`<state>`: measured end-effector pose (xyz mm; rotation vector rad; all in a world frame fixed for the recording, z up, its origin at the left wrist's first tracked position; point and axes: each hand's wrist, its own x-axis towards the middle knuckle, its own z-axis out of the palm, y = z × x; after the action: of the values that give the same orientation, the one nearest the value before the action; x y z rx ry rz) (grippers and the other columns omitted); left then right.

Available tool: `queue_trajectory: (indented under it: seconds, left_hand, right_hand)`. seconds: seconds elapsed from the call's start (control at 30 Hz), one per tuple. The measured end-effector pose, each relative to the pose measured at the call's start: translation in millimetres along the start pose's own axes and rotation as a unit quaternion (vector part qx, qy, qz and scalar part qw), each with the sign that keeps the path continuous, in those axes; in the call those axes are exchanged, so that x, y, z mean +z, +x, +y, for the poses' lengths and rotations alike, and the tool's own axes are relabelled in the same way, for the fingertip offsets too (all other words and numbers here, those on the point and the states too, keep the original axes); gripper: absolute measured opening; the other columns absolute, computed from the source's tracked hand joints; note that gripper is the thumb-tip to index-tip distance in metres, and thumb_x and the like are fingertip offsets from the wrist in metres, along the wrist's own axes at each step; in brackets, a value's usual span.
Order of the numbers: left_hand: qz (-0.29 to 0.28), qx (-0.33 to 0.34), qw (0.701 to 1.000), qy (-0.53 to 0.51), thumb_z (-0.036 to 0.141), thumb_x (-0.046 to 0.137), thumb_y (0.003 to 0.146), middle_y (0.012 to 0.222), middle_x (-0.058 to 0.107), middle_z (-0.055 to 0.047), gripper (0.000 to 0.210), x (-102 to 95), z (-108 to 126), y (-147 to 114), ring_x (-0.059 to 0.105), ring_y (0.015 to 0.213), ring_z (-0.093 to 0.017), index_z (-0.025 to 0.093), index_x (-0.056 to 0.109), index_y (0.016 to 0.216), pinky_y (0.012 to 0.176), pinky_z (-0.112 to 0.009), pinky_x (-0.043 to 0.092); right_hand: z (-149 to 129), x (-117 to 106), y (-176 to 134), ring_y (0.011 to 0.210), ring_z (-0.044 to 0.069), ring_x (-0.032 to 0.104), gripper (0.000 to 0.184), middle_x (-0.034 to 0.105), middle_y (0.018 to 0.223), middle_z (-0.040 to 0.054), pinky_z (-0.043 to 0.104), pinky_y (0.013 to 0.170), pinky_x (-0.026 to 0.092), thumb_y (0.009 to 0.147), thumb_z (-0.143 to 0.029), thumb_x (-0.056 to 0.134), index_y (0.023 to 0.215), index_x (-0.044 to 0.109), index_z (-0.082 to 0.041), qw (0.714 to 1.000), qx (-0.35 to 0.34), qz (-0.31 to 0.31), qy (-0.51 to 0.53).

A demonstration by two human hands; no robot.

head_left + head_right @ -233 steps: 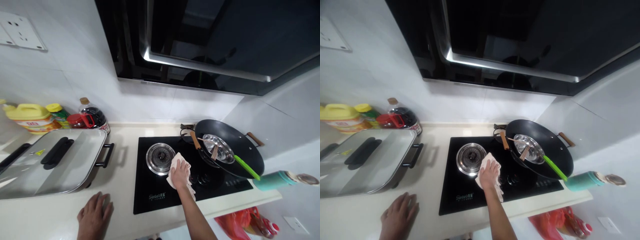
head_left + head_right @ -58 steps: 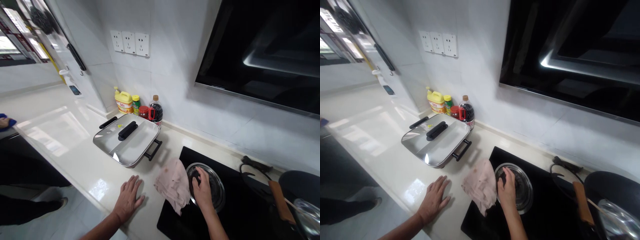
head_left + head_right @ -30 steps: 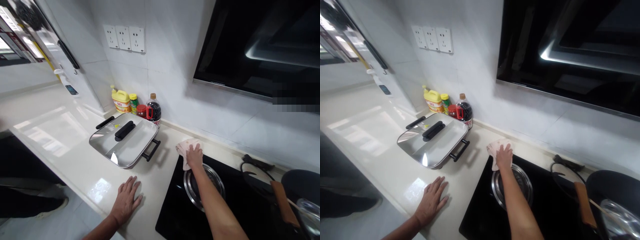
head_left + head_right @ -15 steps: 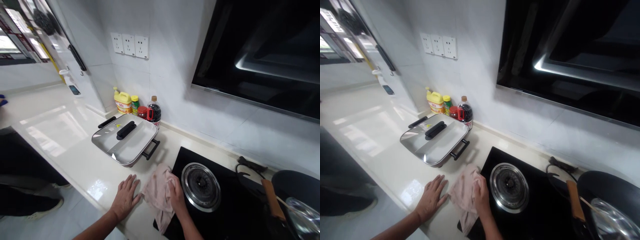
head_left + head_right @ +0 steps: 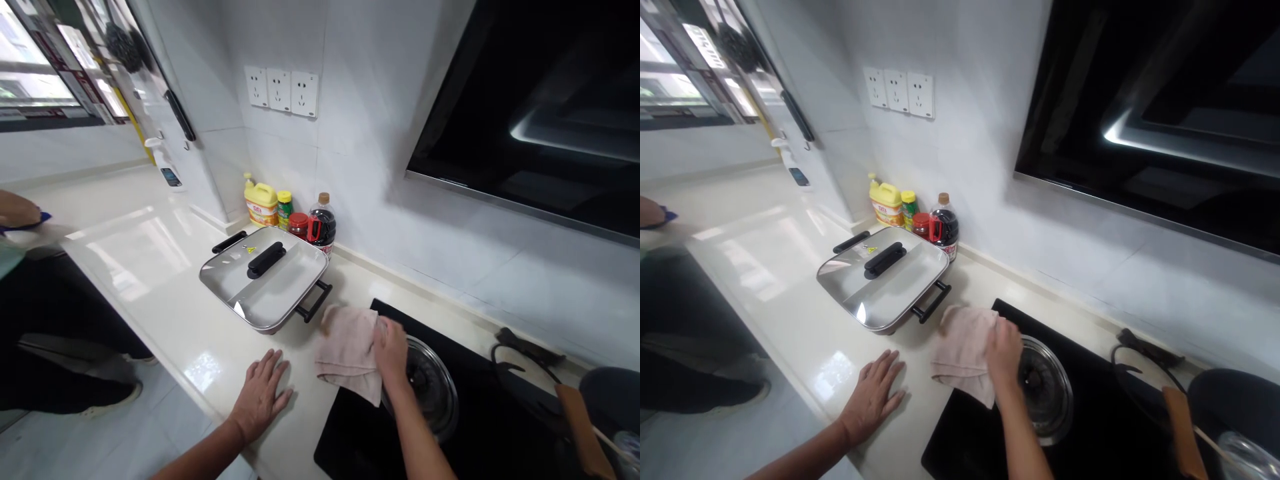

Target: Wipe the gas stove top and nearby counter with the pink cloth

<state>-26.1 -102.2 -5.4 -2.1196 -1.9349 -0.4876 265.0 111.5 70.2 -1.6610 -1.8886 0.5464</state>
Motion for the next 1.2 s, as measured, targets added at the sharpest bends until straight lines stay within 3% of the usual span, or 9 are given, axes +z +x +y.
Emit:
queue_trajectory:
  seconds: [0.17, 0.33, 0.43, 0.53, 0.7, 0.83, 0.93, 1.07, 1.2]
  left_hand:
    - [0.0, 0.007, 1.0, 0.008, 0.046, 0.06, 0.097, 0.149, 0.059, -0.015, 0.048, -4.8, 3.0, 0.1, 0.048, 0.141, -0.033, 0.021, 0.063, 0.138, 0.107, -0.048, 0.042]
    - [-0.015, 0.002, 1.0, 0.022, 0.046, 0.058, 0.098, 0.151, 0.058, -0.015, 0.048, -9.6, 6.3, -0.3, 0.047, 0.143, -0.033, 0.02, 0.062, 0.138, 0.109, -0.049, 0.04]
    - [-0.022, -0.002, 1.0, 0.015, 0.046, 0.057, 0.099, 0.151, 0.058, -0.015, 0.049, -10.8, 7.1, -0.9, 0.046, 0.143, -0.032, 0.02, 0.06, 0.141, 0.11, -0.049, 0.04]
    - [-0.03, -0.015, 0.999, -0.009, 0.045, 0.056, 0.099, 0.154, 0.055, -0.017, 0.055, -10.0, 7.8, -2.1, 0.045, 0.144, -0.033, 0.019, 0.054, 0.148, 0.11, -0.048, 0.04]
    - [-0.016, -0.022, 0.999, -0.021, 0.045, 0.055, 0.099, 0.168, 0.035, -0.02, 0.067, -6.6, 9.0, -5.3, 0.035, 0.153, -0.039, 0.021, 0.04, 0.16, 0.114, -0.053, 0.039]
    - [0.004, 0.006, 1.0, -0.023, 0.054, 0.056, 0.097, 0.171, 0.028, -0.021, 0.076, -5.9, 6.9, -6.6, 0.031, 0.155, -0.041, 0.021, 0.035, 0.163, 0.116, -0.053, 0.038]
    - [0.015, 0.027, 0.999, -0.024, 0.068, 0.057, 0.092, 0.172, 0.025, -0.02, 0.087, -8.8, 5.4, -5.0, 0.031, 0.155, -0.042, 0.023, 0.035, 0.163, 0.117, -0.055, 0.037]
    - [0.019, 0.027, 0.999, -0.014, 0.059, 0.056, 0.097, 0.172, 0.023, -0.022, 0.081, -15.3, 5.9, -0.8, 0.028, 0.157, -0.041, 0.02, 0.031, 0.164, 0.118, -0.054, 0.037]
    - [-0.006, 0.011, 1.0, -0.004, 0.052, 0.053, 0.1, 0.168, 0.035, -0.02, 0.077, -17.5, 5.1, -0.2, 0.034, 0.155, -0.037, 0.019, 0.029, 0.165, 0.118, -0.05, 0.039]
  right_hand:
    - [-18.3, 65.9, -35.4, 0.156, 0.046, 0.021, 0.069, 0.022, 0.173, 0.0173, 0.068, 0.12, 0.018, 0.099, -0.059, 0.042, 0.161, 0.039, -0.028, 0.955, -0.044, -0.152, -0.251]
    - [-53.1, 83.2, 48.7, 0.159, 0.048, 0.009, 0.074, 0.01, 0.175, 0.0181, 0.074, 0.119, 0.008, 0.101, -0.068, 0.033, 0.165, 0.03, -0.032, 0.944, 0.006, -0.225, -0.242]
    - [-77.7, 90.1, 101.3, 0.159, 0.049, 0.01, 0.071, 0.007, 0.175, 0.0187, 0.078, 0.116, 0.011, 0.1, -0.06, 0.045, 0.164, 0.028, -0.036, 0.941, 0.024, -0.248, -0.227]
    - [-98.3, 99.9, 115.9, 0.158, 0.051, 0.012, 0.071, 0.008, 0.175, 0.0219, 0.08, 0.115, 0.014, 0.096, -0.047, 0.059, 0.162, 0.036, -0.033, 0.944, 0.012, -0.245, -0.223]
    - [-108.4, 103.9, 34.1, 0.159, 0.049, 0.004, 0.071, 0.014, 0.174, 0.022, 0.078, 0.119, 0.002, 0.099, -0.052, 0.055, 0.161, 0.04, -0.021, 0.931, -0.15, -0.261, -0.208]
    - [-85.2, 93.2, -73.6, 0.161, 0.042, 0.011, 0.059, 0.024, 0.174, 0.0089, 0.071, 0.126, 0.006, 0.097, -0.063, 0.054, 0.148, 0.057, -0.033, 0.91, -0.283, -0.268, -0.144]
    - [-63.9, 87.4, -107.2, 0.161, 0.038, 0.016, 0.061, 0.026, 0.174, 0.0055, 0.066, 0.128, 0.014, 0.096, -0.065, 0.056, 0.149, 0.055, -0.036, 0.883, -0.36, -0.286, -0.096]
    - [-62.0, 91.9, -46.7, 0.16, 0.035, 0.019, 0.056, 0.033, 0.171, 0.0043, 0.064, 0.129, 0.01, 0.099, -0.061, 0.052, 0.15, 0.054, -0.036, 0.858, -0.398, -0.308, -0.105]
    - [-70.5, 98.1, 72.5, 0.162, 0.035, 0.01, 0.061, 0.022, 0.174, 0.0138, 0.06, 0.128, 0.01, 0.104, -0.045, 0.046, 0.161, 0.041, -0.022, 0.892, -0.264, -0.294, -0.221]
